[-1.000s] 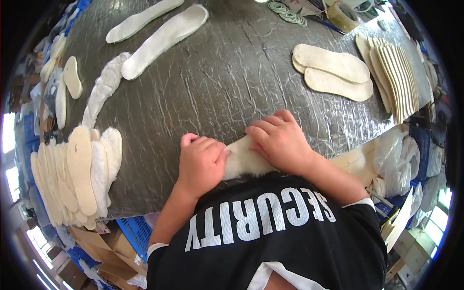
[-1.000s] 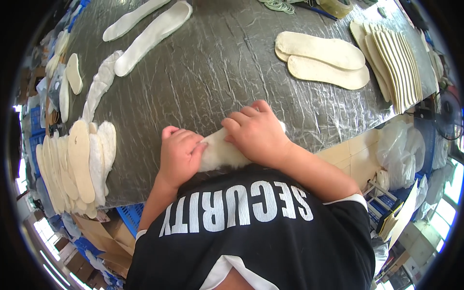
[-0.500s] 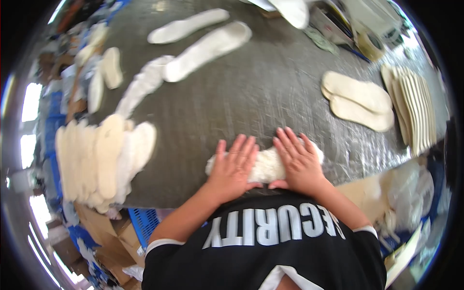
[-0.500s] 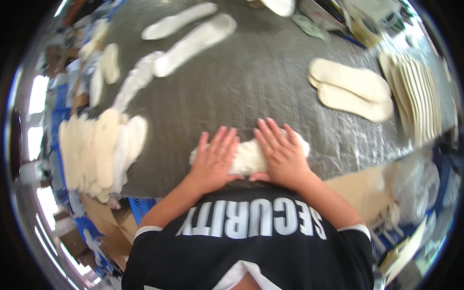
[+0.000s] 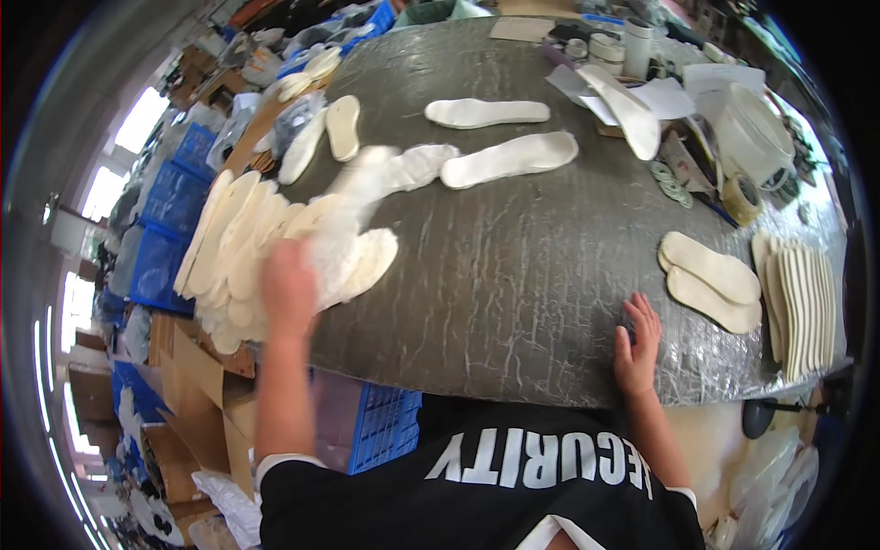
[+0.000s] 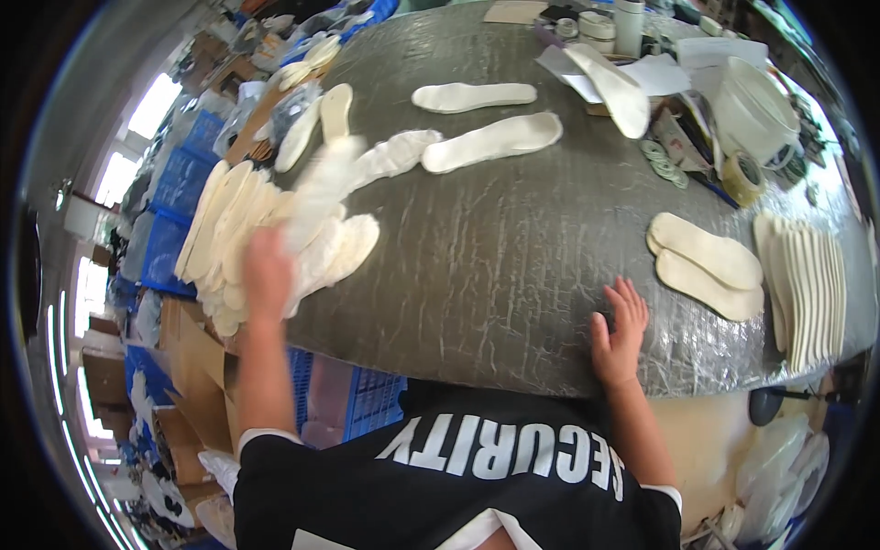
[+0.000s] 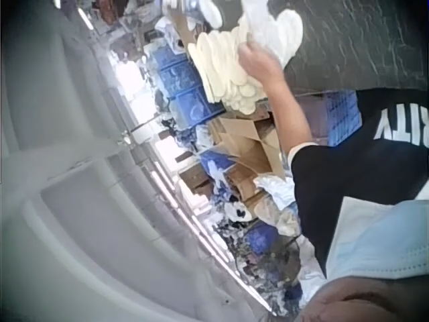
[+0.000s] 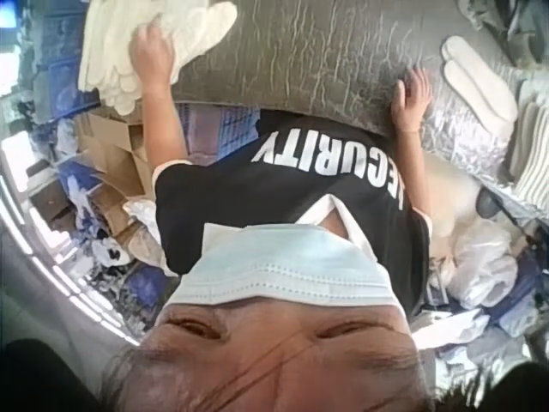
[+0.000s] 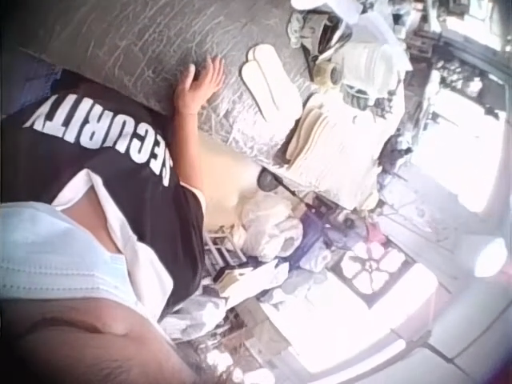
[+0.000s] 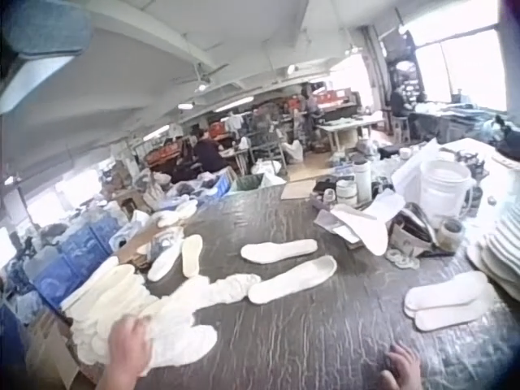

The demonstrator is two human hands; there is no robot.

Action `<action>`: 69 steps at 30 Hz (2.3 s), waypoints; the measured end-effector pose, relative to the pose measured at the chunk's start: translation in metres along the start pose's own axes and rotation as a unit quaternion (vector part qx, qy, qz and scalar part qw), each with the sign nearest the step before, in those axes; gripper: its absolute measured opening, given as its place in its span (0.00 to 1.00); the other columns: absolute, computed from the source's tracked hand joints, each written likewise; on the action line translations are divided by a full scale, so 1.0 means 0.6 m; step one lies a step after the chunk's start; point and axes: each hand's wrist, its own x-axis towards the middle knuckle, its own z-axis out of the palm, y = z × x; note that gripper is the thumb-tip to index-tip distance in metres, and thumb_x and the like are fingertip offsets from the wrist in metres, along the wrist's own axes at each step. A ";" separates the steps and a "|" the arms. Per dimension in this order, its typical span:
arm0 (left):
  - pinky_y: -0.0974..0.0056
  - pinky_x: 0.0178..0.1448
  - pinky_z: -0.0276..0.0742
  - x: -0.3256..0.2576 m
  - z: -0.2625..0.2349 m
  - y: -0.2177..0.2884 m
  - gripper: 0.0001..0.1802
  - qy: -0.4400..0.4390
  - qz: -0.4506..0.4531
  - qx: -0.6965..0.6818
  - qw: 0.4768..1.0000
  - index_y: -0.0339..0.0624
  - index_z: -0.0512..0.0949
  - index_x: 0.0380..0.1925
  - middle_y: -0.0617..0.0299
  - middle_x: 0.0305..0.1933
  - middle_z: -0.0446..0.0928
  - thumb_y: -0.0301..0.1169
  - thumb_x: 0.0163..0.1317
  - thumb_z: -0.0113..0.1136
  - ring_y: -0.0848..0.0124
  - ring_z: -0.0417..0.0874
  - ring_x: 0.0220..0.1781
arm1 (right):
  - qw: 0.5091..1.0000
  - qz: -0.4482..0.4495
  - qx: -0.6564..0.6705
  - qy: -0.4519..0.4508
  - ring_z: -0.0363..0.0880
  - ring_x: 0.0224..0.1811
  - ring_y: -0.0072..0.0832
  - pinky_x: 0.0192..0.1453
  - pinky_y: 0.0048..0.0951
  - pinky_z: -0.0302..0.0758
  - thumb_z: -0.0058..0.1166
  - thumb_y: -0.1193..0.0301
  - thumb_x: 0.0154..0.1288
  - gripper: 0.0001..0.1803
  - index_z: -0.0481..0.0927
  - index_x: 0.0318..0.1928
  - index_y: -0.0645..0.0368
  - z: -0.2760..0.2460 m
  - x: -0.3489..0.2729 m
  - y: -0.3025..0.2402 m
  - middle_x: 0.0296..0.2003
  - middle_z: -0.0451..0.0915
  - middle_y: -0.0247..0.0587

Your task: Layering and assembling foam and fabric components for shoe insoles.

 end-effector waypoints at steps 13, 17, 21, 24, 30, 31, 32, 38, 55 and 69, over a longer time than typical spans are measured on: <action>0.50 0.55 0.72 0.069 0.094 -0.003 0.13 -0.042 -0.090 0.009 0.995 0.39 0.79 0.44 0.51 0.44 0.77 0.28 0.59 0.57 0.51 0.76 0.51 | 0.964 0.107 -0.234 0.065 0.62 0.68 0.46 0.70 0.47 0.57 0.70 0.67 0.48 0.28 0.77 0.52 0.55 -0.118 0.089 0.095 0.63 0.69 0.46; 0.53 0.53 0.72 0.166 0.205 0.197 0.18 -0.031 0.115 -0.218 0.969 0.39 0.79 0.40 0.55 0.42 0.77 0.27 0.45 0.69 0.54 0.76 0.50 | 0.963 0.112 -0.245 0.009 0.63 0.68 0.46 0.70 0.48 0.57 0.71 0.66 0.46 0.28 0.79 0.51 0.53 -0.133 0.111 0.117 0.65 0.67 0.45; 0.53 0.54 0.70 0.209 0.299 0.255 0.11 0.002 0.177 -0.187 0.966 0.41 0.80 0.36 0.57 0.42 0.78 0.26 0.51 0.60 0.57 0.77 0.50 | 0.971 0.094 -0.221 -0.017 0.64 0.67 0.45 0.69 0.47 0.61 0.72 0.65 0.45 0.24 0.83 0.46 0.53 -0.117 0.107 0.098 0.66 0.67 0.46; 0.51 0.50 0.67 0.219 0.329 0.262 0.05 -0.050 0.158 -0.082 0.983 0.45 0.78 0.27 0.58 0.34 0.79 0.28 0.56 0.52 0.58 0.79 0.43 | 0.975 0.059 -0.213 -0.007 0.67 0.64 0.47 0.66 0.45 0.66 0.69 0.65 0.48 0.18 0.83 0.42 0.55 -0.107 0.084 0.116 0.62 0.70 0.48; 0.51 0.48 0.67 0.149 0.234 0.286 0.04 -0.095 0.200 -0.121 0.968 0.42 0.79 0.30 0.55 0.37 0.76 0.26 0.53 0.57 0.56 0.77 0.44 | 0.960 -0.018 -0.277 0.033 0.72 0.59 0.42 0.62 0.43 0.70 0.62 0.68 0.55 0.08 0.81 0.36 0.54 -0.091 0.057 0.134 0.53 0.76 0.42; 0.51 0.47 0.67 0.121 0.209 0.289 0.05 -0.099 0.214 -0.141 0.962 0.41 0.79 0.31 0.54 0.37 0.75 0.26 0.53 0.58 0.55 0.76 0.44 | 0.957 -0.038 -0.285 0.040 0.73 0.56 0.40 0.60 0.42 0.71 0.60 0.69 0.55 0.07 0.80 0.35 0.54 -0.089 0.053 0.135 0.50 0.77 0.40; 0.51 0.47 0.67 0.091 0.190 0.289 0.07 -0.112 0.224 -0.166 0.954 0.40 0.78 0.33 0.54 0.37 0.74 0.25 0.53 0.58 0.55 0.76 0.43 | 0.953 -0.058 -0.293 0.046 0.75 0.54 0.38 0.58 0.41 0.72 0.59 0.70 0.54 0.07 0.80 0.35 0.54 -0.087 0.049 0.134 0.47 0.78 0.38; 0.51 0.47 0.68 -0.064 0.054 0.253 0.10 -0.211 0.222 -0.255 0.917 0.37 0.78 0.35 0.53 0.38 0.71 0.23 0.51 0.60 0.53 0.73 0.44 | 0.951 -0.085 -0.296 0.035 0.76 0.50 0.35 0.54 0.39 0.72 0.59 0.70 0.51 0.06 0.78 0.32 0.53 -0.073 0.022 0.071 0.43 0.78 0.35; 0.54 0.49 0.68 -0.158 0.014 0.221 0.08 -0.182 0.120 -0.249 0.944 0.39 0.81 0.36 0.57 0.37 0.74 0.24 0.54 0.62 0.58 0.73 0.44 | 0.985 0.111 0.094 -0.094 0.81 0.30 0.36 0.37 0.35 0.76 0.58 0.70 0.56 0.09 0.82 0.30 0.65 0.095 0.132 -0.088 0.28 0.81 0.46; 0.67 0.35 0.72 0.043 0.048 0.350 0.02 -0.153 0.049 -0.473 0.866 0.35 0.76 0.29 0.59 0.30 0.75 0.20 0.56 0.61 0.69 0.75 0.29 | 0.972 0.179 0.153 -0.015 0.81 0.36 0.45 0.41 0.38 0.77 0.56 0.75 0.63 0.08 0.82 0.42 0.63 -0.034 -0.012 -0.042 0.34 0.81 0.51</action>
